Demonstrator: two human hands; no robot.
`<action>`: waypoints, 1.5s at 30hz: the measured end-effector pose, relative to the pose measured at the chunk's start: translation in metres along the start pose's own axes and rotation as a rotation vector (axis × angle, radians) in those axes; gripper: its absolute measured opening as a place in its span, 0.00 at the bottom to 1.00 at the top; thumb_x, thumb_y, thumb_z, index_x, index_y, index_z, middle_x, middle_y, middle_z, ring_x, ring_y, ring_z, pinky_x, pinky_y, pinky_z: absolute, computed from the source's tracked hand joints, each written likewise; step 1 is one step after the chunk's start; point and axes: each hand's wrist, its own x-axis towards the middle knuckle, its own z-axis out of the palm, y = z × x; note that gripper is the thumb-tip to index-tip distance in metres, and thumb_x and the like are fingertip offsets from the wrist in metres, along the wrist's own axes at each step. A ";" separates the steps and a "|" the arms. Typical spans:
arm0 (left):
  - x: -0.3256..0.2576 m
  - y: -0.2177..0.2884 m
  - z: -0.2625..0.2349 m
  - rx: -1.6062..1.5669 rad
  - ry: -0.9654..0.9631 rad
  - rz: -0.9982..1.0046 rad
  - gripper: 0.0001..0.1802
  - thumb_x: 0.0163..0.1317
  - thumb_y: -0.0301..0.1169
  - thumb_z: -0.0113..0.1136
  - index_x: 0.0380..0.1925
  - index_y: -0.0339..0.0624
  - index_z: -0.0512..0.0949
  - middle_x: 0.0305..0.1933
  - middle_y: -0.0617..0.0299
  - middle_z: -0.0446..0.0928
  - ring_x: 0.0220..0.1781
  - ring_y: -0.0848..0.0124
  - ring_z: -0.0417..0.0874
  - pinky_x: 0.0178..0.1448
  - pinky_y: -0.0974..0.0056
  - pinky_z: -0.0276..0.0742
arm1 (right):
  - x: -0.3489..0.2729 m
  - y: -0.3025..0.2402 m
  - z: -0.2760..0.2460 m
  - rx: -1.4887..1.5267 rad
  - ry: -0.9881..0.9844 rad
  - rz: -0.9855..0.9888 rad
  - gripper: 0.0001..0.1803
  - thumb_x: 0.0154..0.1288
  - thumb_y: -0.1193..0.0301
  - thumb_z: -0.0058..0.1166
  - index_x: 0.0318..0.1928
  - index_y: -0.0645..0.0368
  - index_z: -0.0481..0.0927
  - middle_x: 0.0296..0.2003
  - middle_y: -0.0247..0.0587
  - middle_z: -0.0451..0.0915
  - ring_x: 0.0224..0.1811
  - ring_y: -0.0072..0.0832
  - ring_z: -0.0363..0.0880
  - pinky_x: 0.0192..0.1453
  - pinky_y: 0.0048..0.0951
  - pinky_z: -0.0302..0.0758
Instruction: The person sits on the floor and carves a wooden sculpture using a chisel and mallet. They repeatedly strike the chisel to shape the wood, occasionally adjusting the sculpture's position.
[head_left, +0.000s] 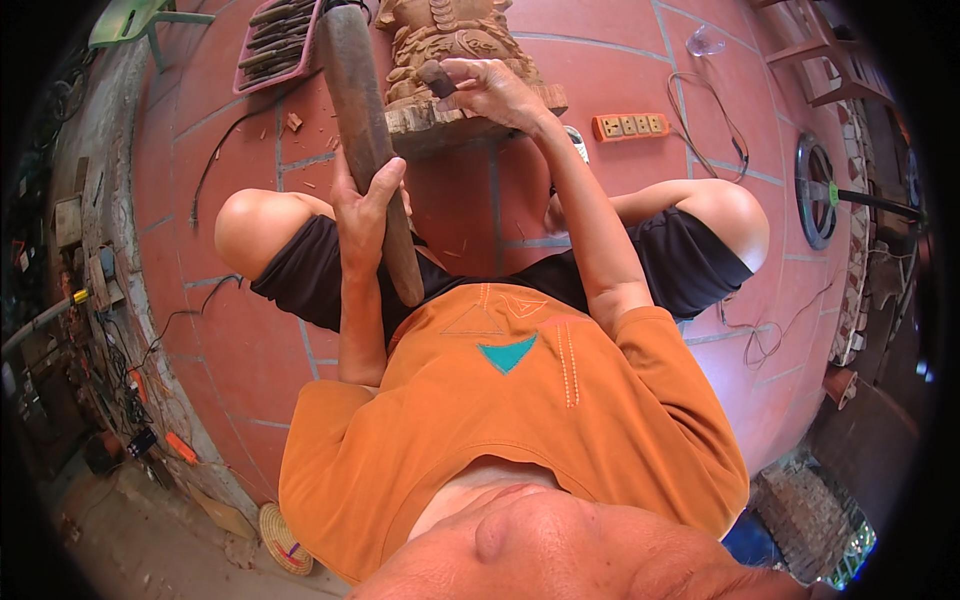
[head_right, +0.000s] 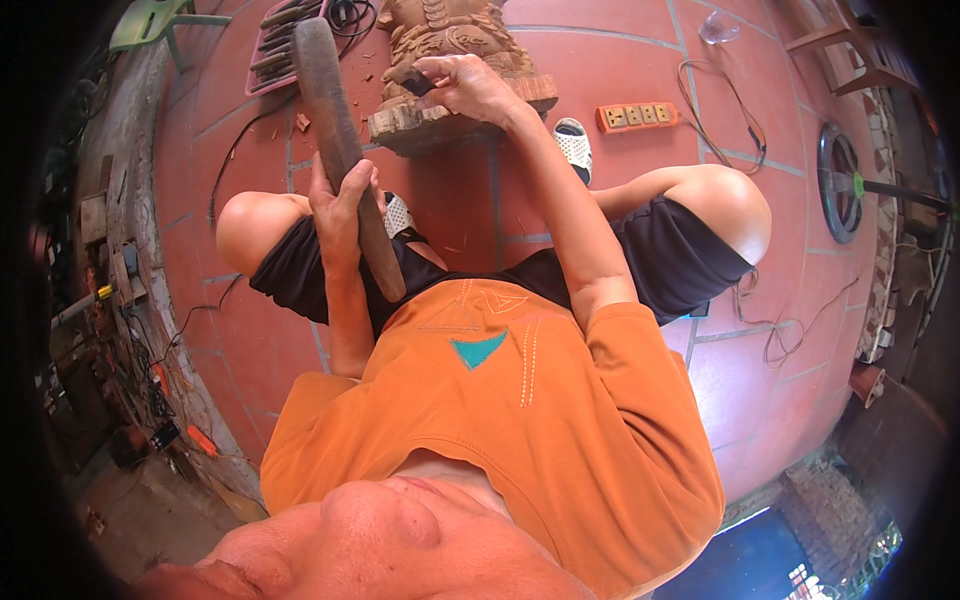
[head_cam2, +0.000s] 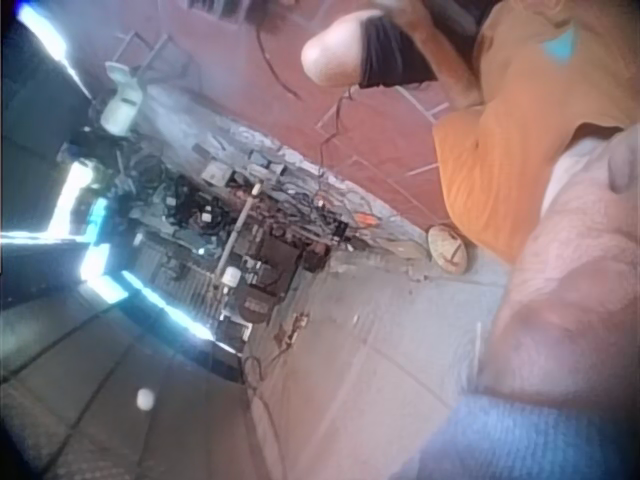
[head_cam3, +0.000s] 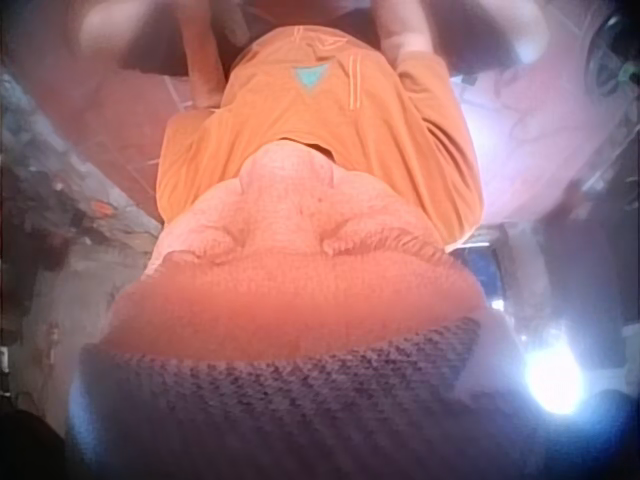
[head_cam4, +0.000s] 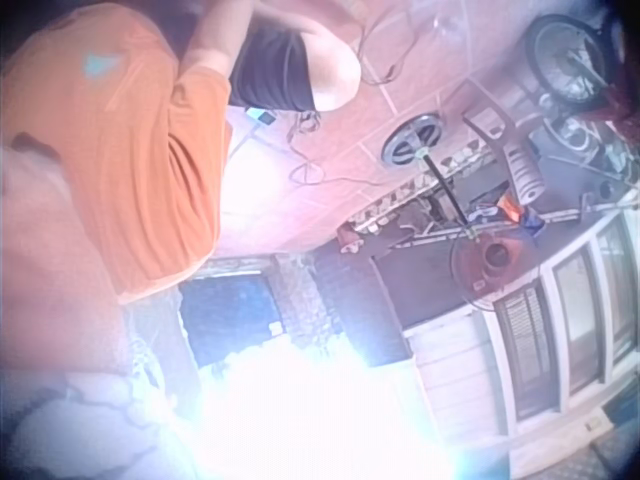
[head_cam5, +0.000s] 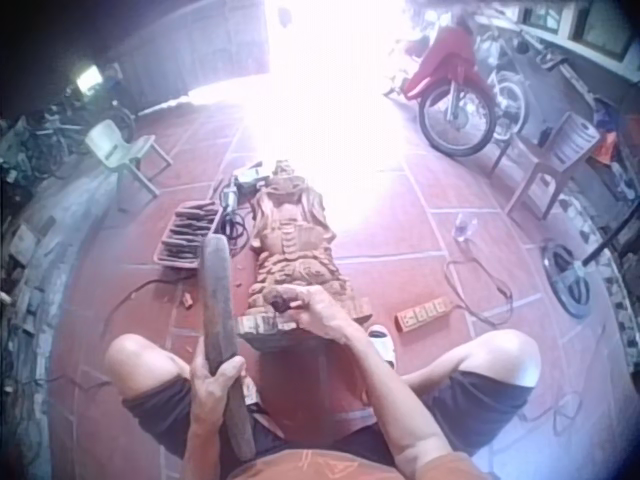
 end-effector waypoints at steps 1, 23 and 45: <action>0.000 0.002 0.002 0.010 0.009 0.034 0.19 0.67 0.30 0.63 0.52 0.39 0.68 0.32 0.62 0.76 0.21 0.76 0.77 0.25 0.71 0.76 | -0.001 -0.002 0.000 -0.029 -0.004 -0.008 0.25 0.63 0.77 0.64 0.61 0.54 0.80 0.46 0.32 0.86 0.38 0.16 0.79 0.36 0.23 0.77; 0.014 -0.024 -0.002 0.512 -0.079 0.275 0.23 0.65 0.34 0.66 0.55 0.37 0.71 0.32 0.63 0.76 0.27 0.79 0.75 0.31 0.72 0.73 | 0.000 -0.024 0.003 -0.219 -0.044 -0.019 0.28 0.60 0.77 0.66 0.62 0.56 0.78 0.49 0.42 0.84 0.52 0.30 0.84 0.54 0.31 0.82; 0.005 -0.011 -0.004 0.143 -0.035 -0.048 0.18 0.66 0.35 0.65 0.49 0.38 0.71 0.25 0.66 0.73 0.20 0.79 0.75 0.23 0.72 0.73 | 0.004 -0.001 -0.006 0.073 0.078 -0.077 0.25 0.66 0.73 0.65 0.63 0.54 0.77 0.46 0.32 0.84 0.47 0.20 0.83 0.53 0.28 0.79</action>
